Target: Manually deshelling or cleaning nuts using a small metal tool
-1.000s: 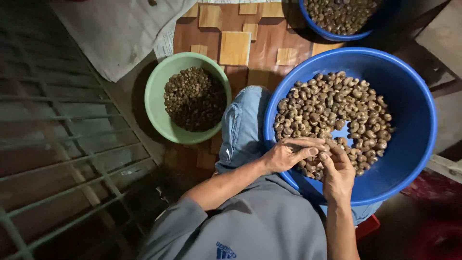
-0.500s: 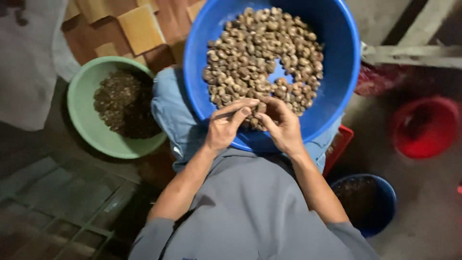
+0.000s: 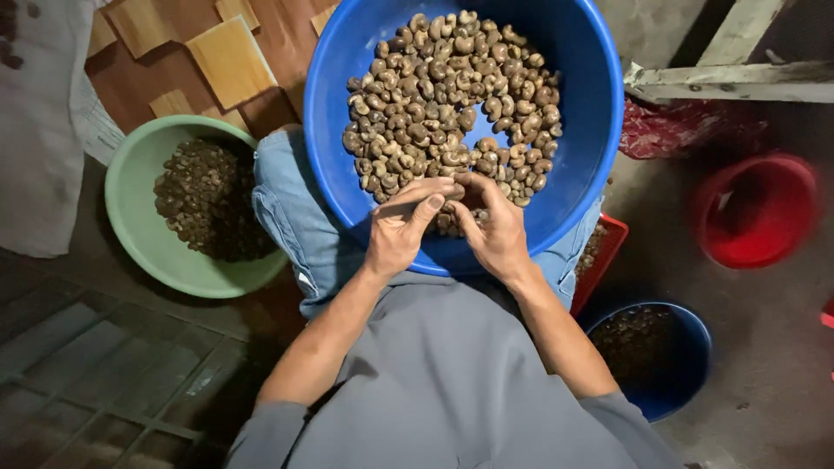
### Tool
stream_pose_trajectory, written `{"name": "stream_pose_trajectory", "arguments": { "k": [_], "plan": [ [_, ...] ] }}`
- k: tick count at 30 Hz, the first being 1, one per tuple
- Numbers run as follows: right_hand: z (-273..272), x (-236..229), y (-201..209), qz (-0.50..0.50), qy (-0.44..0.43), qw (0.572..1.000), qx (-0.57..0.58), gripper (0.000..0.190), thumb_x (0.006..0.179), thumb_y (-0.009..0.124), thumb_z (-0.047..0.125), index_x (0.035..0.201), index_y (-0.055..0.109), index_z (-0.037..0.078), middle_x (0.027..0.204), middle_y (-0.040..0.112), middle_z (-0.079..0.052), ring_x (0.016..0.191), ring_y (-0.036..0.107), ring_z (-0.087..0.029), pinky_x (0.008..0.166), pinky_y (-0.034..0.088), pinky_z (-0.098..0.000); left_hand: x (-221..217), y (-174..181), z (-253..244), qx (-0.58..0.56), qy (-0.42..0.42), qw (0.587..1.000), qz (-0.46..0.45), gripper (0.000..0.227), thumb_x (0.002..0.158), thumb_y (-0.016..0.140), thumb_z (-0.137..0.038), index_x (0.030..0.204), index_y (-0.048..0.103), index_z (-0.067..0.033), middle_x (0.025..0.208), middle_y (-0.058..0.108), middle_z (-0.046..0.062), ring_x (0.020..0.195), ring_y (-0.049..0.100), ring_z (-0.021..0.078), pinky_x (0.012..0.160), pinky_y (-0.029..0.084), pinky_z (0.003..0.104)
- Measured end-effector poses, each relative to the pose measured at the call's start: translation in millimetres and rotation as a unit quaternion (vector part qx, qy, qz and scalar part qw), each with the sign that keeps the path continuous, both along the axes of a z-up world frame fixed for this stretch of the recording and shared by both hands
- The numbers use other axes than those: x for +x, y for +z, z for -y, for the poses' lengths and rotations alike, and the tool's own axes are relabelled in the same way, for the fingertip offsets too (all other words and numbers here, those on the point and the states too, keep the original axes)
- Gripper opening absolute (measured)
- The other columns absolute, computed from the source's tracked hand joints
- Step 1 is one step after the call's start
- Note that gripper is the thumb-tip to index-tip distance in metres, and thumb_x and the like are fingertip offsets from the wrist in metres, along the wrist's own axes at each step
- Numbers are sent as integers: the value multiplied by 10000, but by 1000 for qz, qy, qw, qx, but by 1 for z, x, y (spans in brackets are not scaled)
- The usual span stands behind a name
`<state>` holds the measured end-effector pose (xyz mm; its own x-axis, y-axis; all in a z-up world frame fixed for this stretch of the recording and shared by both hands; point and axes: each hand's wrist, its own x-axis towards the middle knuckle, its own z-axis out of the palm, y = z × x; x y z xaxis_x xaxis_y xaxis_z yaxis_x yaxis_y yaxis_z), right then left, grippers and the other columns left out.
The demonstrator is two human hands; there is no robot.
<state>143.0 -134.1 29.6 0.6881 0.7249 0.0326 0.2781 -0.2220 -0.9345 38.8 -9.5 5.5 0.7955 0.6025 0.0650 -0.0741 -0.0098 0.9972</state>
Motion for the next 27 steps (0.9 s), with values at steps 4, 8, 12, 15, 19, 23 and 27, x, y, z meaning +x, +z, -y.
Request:
{"name": "stream_pose_trajectory", "arguments": {
  "k": [4, 8, 12, 15, 19, 23, 27],
  "plan": [
    [2, -1, -1, -1, -1, 1000, 3, 349, 964, 717, -36, 1290, 594, -33, 1014, 741, -266, 900, 749, -442, 743, 611, -570, -3, 4, -3, -20, 18, 1000, -2, 198, 1087, 633, -138, 1148, 795, -40, 1097, 787, 164, 1079, 740, 293, 893, 619, 461],
    [4, -1, -4, -18, 0, 1000, 2, 333, 977, 712, -16, 1280, 575, -26, 1019, 739, -248, 909, 749, -431, 732, 622, -552, 0, 5, -1, -14, 1, 1000, 24, 165, 1048, 688, -129, 1134, 801, -45, 1116, 785, 157, 1047, 763, 288, 875, 633, 447],
    [7, -4, -15, -91, -18, 995, 24, 334, 965, 740, 1, 1251, 570, -22, 1019, 735, -254, 927, 753, -422, 725, 637, -534, 1, 8, -3, -25, -1, 999, 41, 180, 1061, 666, -121, 1148, 792, -27, 1122, 779, 176, 1024, 764, 286, 828, 651, 446],
    [8, -6, -23, -106, -19, 994, 24, 333, 951, 761, 14, 1223, 574, -30, 1010, 737, -257, 923, 754, -419, 720, 646, -529, -1, 2, -4, -24, -1, 998, 50, 176, 1055, 670, -94, 1158, 788, -13, 1141, 776, 184, 1043, 759, 295, 839, 654, 450],
    [12, -10, -45, -171, -38, 984, 33, 388, 922, 790, 19, 1224, 549, -19, 1011, 732, -245, 929, 751, -345, 756, 645, -500, -1, 4, -6, -20, 7, 998, 50, 177, 1058, 665, -100, 1145, 780, 2, 1141, 777, 179, 1064, 754, 278, 870, 640, 448],
    [14, -9, -53, -225, -59, 970, 77, 360, 938, 770, 13, 1182, 505, 7, 942, 708, -166, 794, 735, -210, 628, 649, -328, 0, 9, -4, -49, -18, 996, 72, 167, 1052, 667, -86, 1137, 779, 5, 1159, 770, 187, 1052, 755, 299, 890, 635, 472],
    [15, -11, -56, -237, -74, 964, 94, 372, 934, 776, 24, 1160, 480, 12, 959, 691, -122, 813, 723, -167, 673, 654, -296, -4, 2, 1, -57, -6, 998, 38, 190, 1059, 663, -114, 1163, 784, -12, 1160, 780, 185, 1146, 720, 314, 965, 601, 481]
  ]
}}
